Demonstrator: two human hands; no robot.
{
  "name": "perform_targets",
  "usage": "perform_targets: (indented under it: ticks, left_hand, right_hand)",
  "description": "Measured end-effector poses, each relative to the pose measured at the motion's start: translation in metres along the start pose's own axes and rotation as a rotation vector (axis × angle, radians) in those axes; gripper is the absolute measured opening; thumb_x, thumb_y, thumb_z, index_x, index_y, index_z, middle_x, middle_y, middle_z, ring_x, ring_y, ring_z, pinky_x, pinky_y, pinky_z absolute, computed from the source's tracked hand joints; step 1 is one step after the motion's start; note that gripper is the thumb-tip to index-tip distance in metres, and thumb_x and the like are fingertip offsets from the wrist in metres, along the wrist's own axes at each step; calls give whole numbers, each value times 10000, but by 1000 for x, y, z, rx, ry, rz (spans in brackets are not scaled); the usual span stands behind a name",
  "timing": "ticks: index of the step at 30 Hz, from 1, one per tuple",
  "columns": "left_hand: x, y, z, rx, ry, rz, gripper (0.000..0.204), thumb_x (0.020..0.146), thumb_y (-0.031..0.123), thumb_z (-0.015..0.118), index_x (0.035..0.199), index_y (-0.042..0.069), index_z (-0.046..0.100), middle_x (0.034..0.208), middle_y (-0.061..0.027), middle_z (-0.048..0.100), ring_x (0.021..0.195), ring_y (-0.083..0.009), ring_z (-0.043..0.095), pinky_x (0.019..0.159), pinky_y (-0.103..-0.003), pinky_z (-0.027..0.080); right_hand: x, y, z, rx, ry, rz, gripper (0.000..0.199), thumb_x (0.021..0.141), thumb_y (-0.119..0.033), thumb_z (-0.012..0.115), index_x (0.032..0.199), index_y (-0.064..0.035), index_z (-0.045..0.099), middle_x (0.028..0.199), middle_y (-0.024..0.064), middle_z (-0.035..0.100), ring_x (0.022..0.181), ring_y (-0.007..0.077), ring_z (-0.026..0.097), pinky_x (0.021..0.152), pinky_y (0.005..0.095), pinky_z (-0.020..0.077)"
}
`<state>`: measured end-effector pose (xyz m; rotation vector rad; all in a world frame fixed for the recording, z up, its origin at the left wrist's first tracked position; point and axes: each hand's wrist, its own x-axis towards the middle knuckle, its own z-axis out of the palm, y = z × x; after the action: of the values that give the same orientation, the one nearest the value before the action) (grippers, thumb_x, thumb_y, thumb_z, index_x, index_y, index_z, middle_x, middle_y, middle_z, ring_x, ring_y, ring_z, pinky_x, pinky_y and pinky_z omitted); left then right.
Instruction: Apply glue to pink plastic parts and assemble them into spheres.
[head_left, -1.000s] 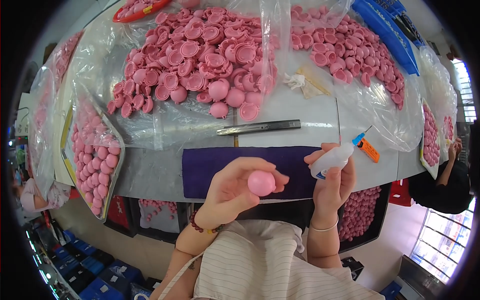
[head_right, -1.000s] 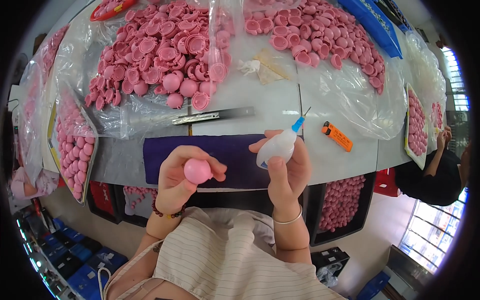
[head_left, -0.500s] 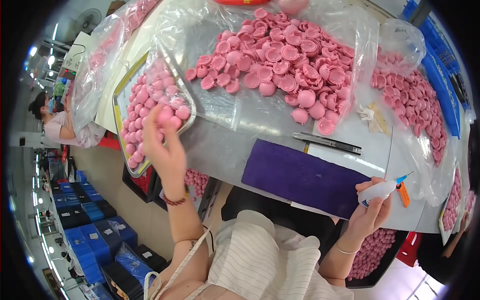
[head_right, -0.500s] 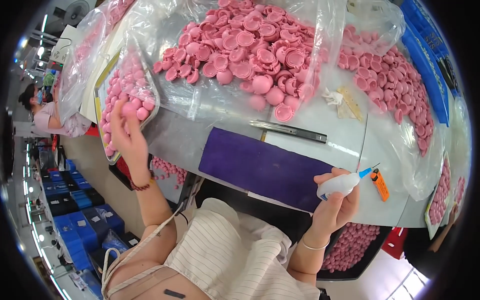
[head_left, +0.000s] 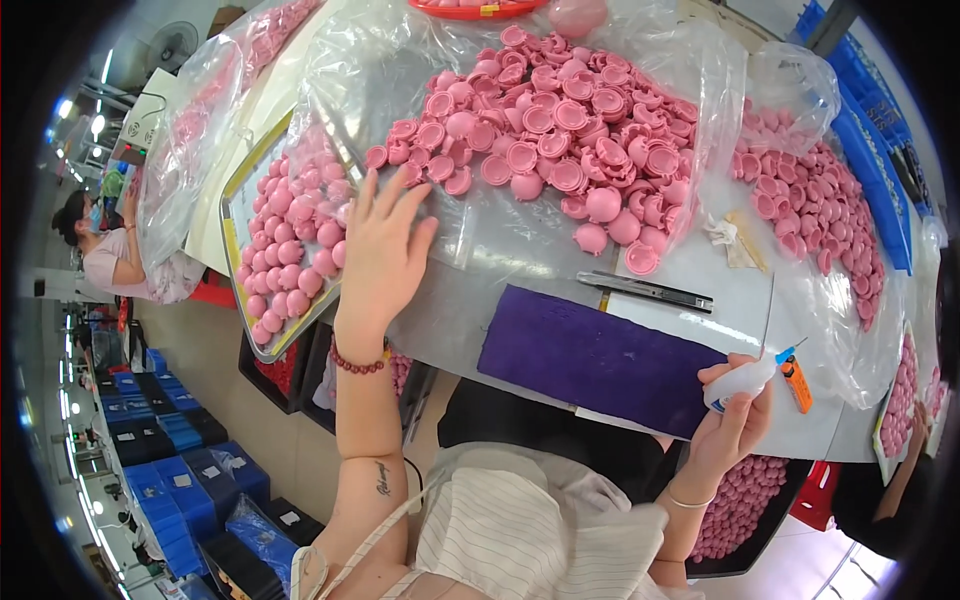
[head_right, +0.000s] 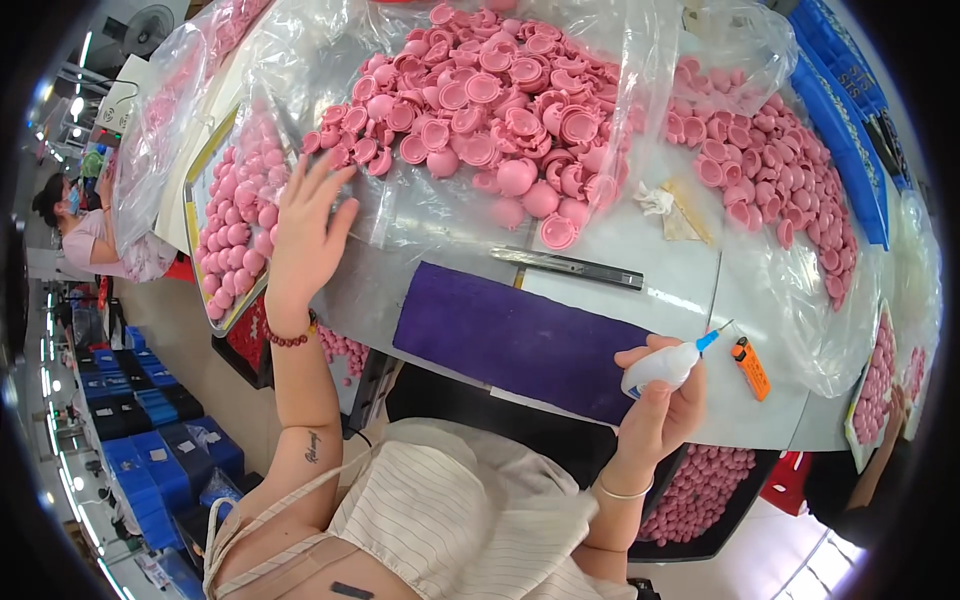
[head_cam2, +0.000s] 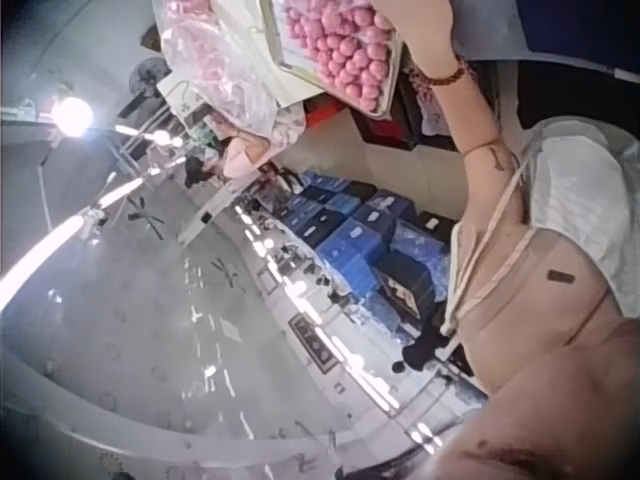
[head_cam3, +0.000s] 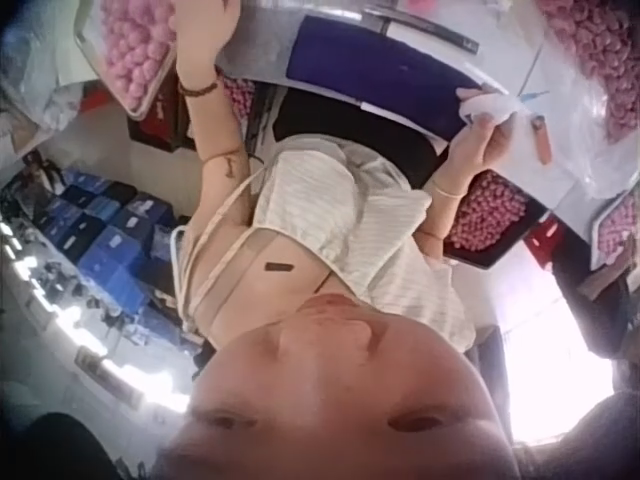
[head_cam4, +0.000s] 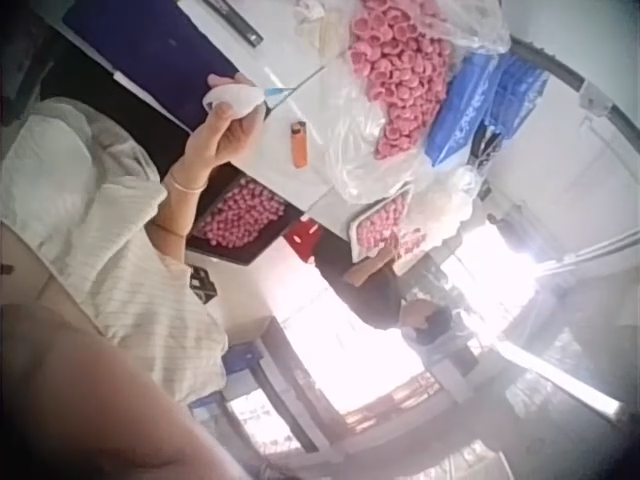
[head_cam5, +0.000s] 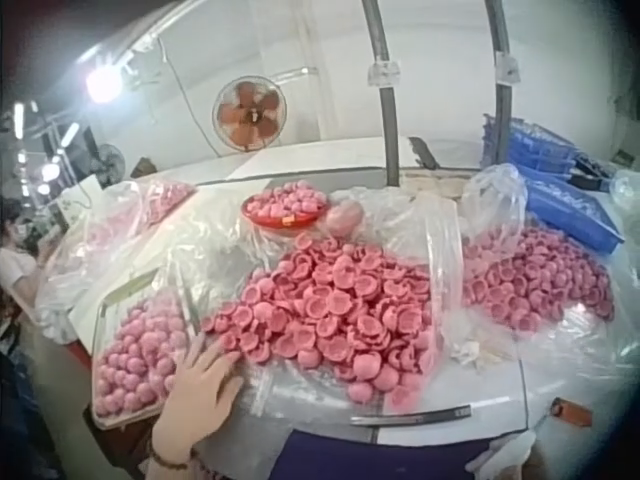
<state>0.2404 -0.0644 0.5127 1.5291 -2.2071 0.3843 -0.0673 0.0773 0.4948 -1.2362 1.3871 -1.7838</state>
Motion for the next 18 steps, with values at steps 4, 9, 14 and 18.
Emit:
perform_targets:
  ticks: [4, 9, 14, 18]
  left_hand:
    - [7, -2, 3, -228, 43, -89, 216, 746, 72, 617, 958, 38, 592, 933, -97, 616, 934, -269, 562, 821, -378, 426]
    - [-12, 80, -35, -1172, 292, -102, 229, 718, -55, 648, 928, -3, 571, 836, -76, 591, 740, -128, 586, 596, -222, 466]
    - [-25, 154, -19, -1690, -388, -96, 239, 778, -97, 546, 1007, -27, 542, 947, -109, 548, 795, -147, 587, 669, -237, 498]
    - [-32, 170, -2, -1968, -405, -162, 279, 790, -117, 501, 1056, -38, 525, 1074, -137, 506, 902, -156, 565, 782, -254, 478]
  right_hand:
    - [0, -4, 3, -29, 37, 37, 484, 846, -399, 539, 971, 68, 515, 728, 110, 600, 665, 145, 560, 591, 223, 393]
    - [-1, -7, 9, -67, 10, -27, 441, 872, -361, 497, 979, 67, 492, 787, 149, 587, 674, 172, 555, 599, 240, 403]
    - [-1, -32, 24, 250, -75, 233, 496, 862, -468, 465, 943, 22, 461, 878, 224, 589, 616, 195, 558, 512, 253, 444]
    - [-7, -32, 28, 154, -79, 175, 485, 860, -455, 478, 940, 23, 460, 922, 221, 584, 642, 189, 576, 521, 249, 458]
